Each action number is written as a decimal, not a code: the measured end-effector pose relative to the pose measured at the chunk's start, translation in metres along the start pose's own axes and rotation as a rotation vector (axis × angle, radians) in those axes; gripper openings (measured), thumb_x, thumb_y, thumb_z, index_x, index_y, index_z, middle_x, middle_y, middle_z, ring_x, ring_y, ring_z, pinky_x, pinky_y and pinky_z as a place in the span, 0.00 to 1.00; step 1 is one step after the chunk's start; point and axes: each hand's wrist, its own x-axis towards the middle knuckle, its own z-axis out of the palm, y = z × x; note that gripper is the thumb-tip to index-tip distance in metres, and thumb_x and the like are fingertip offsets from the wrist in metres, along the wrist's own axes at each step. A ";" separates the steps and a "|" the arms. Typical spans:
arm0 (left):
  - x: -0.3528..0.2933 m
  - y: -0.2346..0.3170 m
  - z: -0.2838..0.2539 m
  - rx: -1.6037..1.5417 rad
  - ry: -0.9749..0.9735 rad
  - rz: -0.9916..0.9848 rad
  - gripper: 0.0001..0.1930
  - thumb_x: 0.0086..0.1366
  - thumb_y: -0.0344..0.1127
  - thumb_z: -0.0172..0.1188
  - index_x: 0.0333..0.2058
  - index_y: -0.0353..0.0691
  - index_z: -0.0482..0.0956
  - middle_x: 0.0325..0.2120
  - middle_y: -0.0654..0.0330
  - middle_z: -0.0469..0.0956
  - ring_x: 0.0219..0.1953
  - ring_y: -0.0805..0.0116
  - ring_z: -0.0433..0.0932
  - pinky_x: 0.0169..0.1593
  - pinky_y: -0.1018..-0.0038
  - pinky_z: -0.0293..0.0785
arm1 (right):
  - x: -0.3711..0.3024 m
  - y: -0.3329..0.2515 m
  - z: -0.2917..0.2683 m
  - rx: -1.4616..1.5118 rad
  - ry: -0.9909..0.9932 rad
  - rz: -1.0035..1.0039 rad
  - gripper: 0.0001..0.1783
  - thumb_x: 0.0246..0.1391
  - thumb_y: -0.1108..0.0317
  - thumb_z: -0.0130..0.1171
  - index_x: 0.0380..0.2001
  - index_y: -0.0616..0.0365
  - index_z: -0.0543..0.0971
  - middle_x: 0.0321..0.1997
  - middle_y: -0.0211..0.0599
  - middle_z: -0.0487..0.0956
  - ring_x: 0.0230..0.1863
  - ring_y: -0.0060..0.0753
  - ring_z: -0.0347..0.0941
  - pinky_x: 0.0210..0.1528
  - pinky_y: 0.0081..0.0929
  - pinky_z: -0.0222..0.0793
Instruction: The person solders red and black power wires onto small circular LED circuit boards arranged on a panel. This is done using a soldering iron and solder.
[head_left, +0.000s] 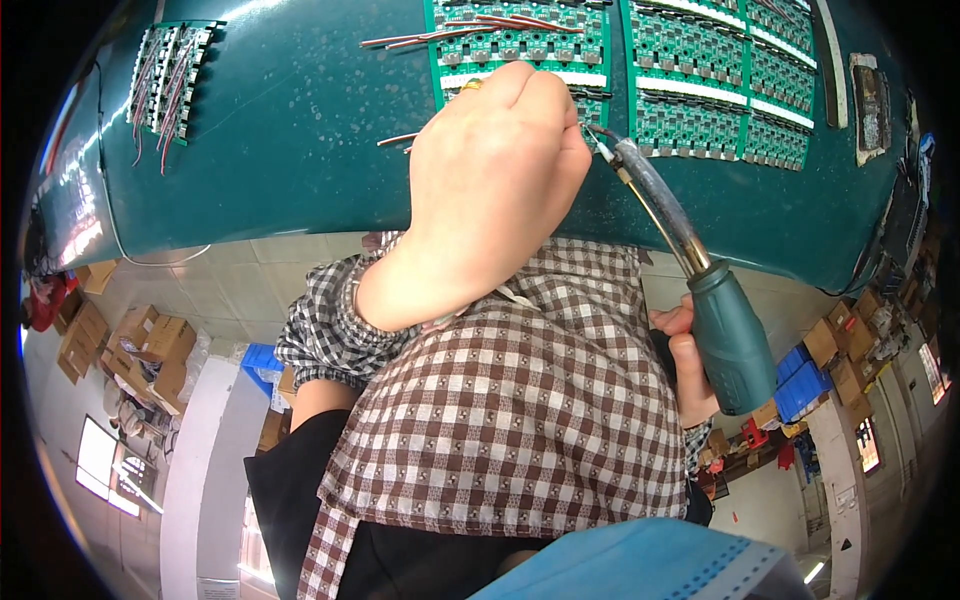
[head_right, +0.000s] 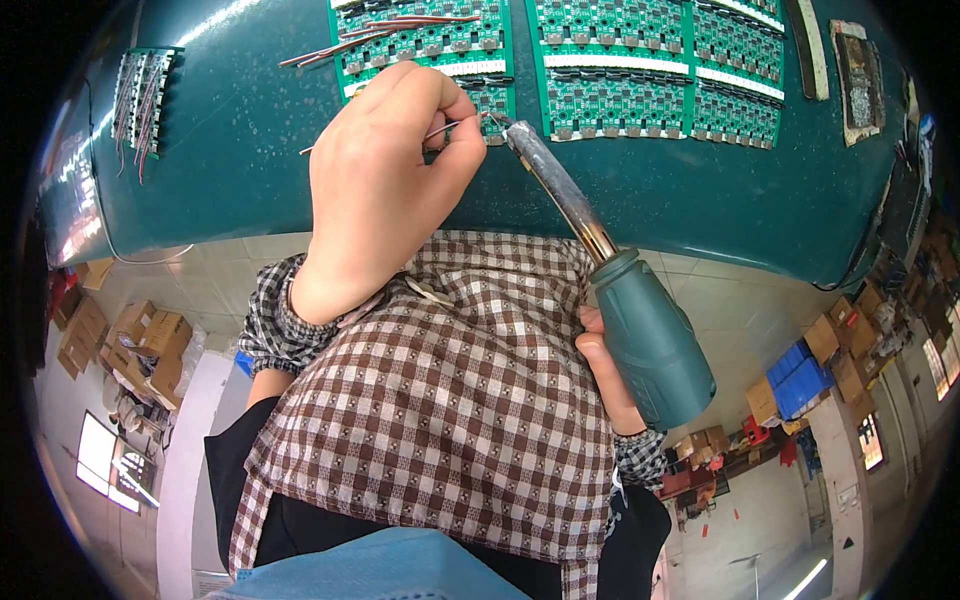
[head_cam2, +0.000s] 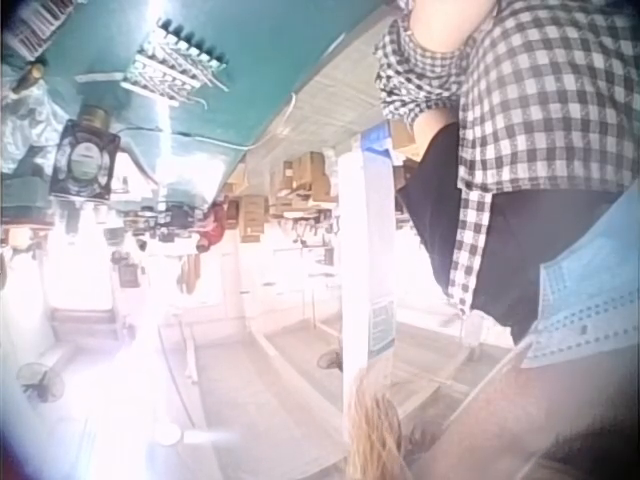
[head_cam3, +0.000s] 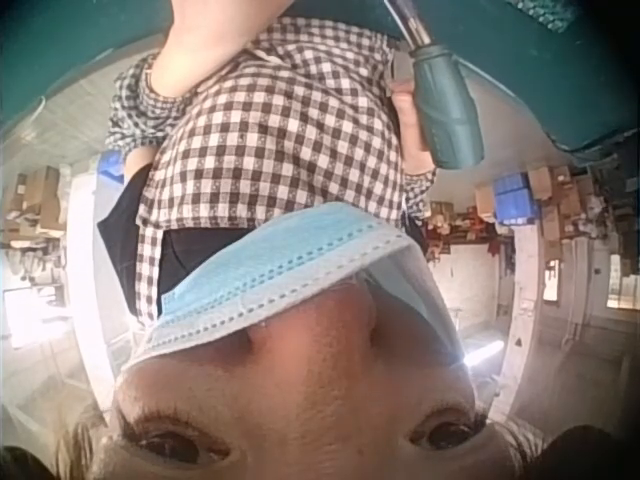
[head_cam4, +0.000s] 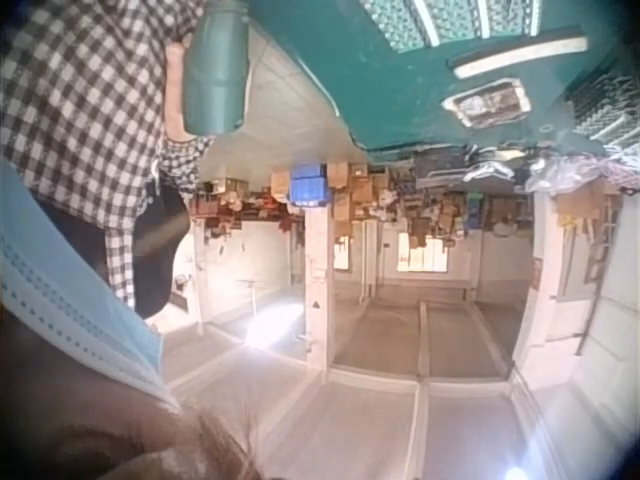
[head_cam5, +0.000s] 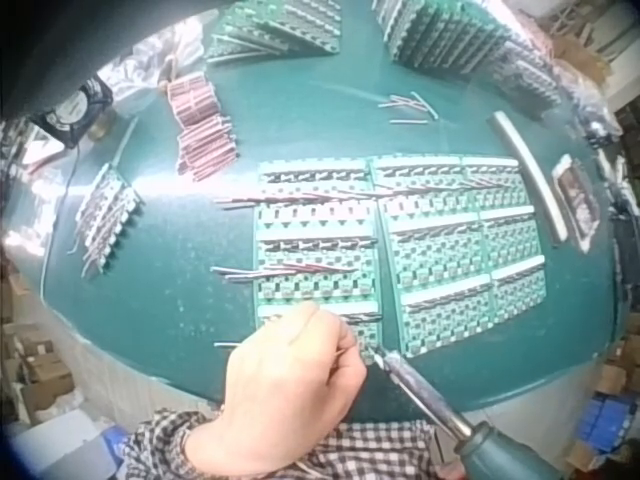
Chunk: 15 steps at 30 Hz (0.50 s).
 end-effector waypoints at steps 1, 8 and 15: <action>0.000 0.000 0.000 0.003 0.000 -0.001 0.06 0.49 0.26 0.62 0.24 0.41 0.73 0.19 0.64 0.69 0.19 0.69 0.70 0.23 0.73 0.67 | 0.001 -0.004 -0.001 -0.022 -0.026 0.022 0.24 0.55 0.69 0.59 0.50 0.72 0.67 0.34 0.40 0.73 0.39 0.34 0.72 0.48 0.44 0.74; 0.000 -0.001 0.001 -0.009 0.004 0.004 0.06 0.49 0.26 0.62 0.24 0.41 0.73 0.18 0.64 0.69 0.19 0.68 0.70 0.23 0.73 0.66 | 0.000 -0.005 -0.001 -0.050 -0.036 0.071 0.24 0.55 0.68 0.59 0.51 0.71 0.67 0.35 0.39 0.73 0.40 0.33 0.71 0.50 0.45 0.73; 0.001 0.001 0.000 -0.011 -0.002 -0.015 0.06 0.49 0.26 0.62 0.24 0.41 0.73 0.18 0.64 0.69 0.19 0.68 0.70 0.23 0.73 0.66 | -0.001 0.001 -0.001 -0.016 -0.026 0.056 0.24 0.55 0.70 0.59 0.51 0.71 0.66 0.36 0.39 0.73 0.39 0.33 0.71 0.50 0.45 0.73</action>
